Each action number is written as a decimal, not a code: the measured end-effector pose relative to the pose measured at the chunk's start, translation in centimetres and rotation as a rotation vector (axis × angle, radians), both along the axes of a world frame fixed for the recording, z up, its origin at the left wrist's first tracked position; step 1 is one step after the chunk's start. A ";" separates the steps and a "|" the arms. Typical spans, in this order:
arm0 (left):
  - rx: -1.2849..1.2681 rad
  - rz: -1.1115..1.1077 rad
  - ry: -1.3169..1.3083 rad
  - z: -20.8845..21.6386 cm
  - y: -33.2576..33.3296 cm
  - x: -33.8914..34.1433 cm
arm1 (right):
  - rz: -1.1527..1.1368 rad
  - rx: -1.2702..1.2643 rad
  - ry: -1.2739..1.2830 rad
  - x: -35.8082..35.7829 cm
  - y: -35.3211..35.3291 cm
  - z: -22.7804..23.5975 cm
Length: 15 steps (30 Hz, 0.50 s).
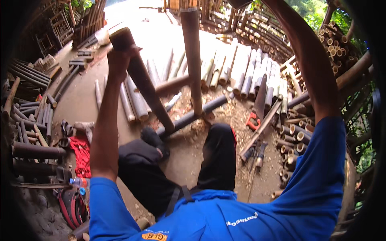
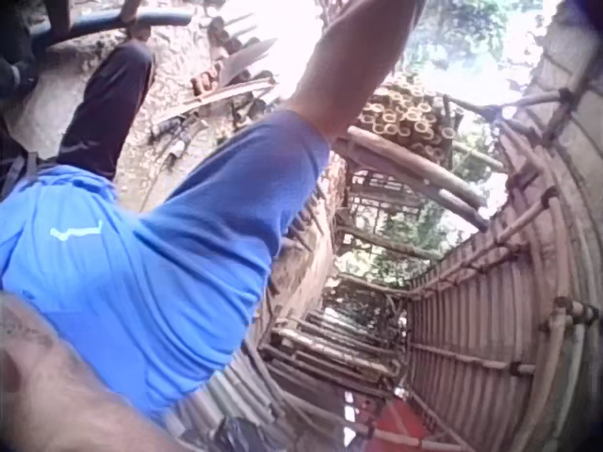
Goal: The person carves notches into bamboo poles with a knife and fits the sections together to assemble a wooden frame on the ground.
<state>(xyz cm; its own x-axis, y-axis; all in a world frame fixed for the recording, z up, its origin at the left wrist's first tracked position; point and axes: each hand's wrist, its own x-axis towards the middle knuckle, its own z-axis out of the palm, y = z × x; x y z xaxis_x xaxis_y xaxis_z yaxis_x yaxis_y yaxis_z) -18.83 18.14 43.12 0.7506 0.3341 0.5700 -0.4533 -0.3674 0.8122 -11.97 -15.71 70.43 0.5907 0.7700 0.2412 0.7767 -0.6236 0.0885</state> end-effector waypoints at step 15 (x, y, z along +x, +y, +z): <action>-0.188 -0.006 0.078 -1.0 0.9 3.4 | 0.143 -0.065 -0.037 -2.7 5.9 -4.2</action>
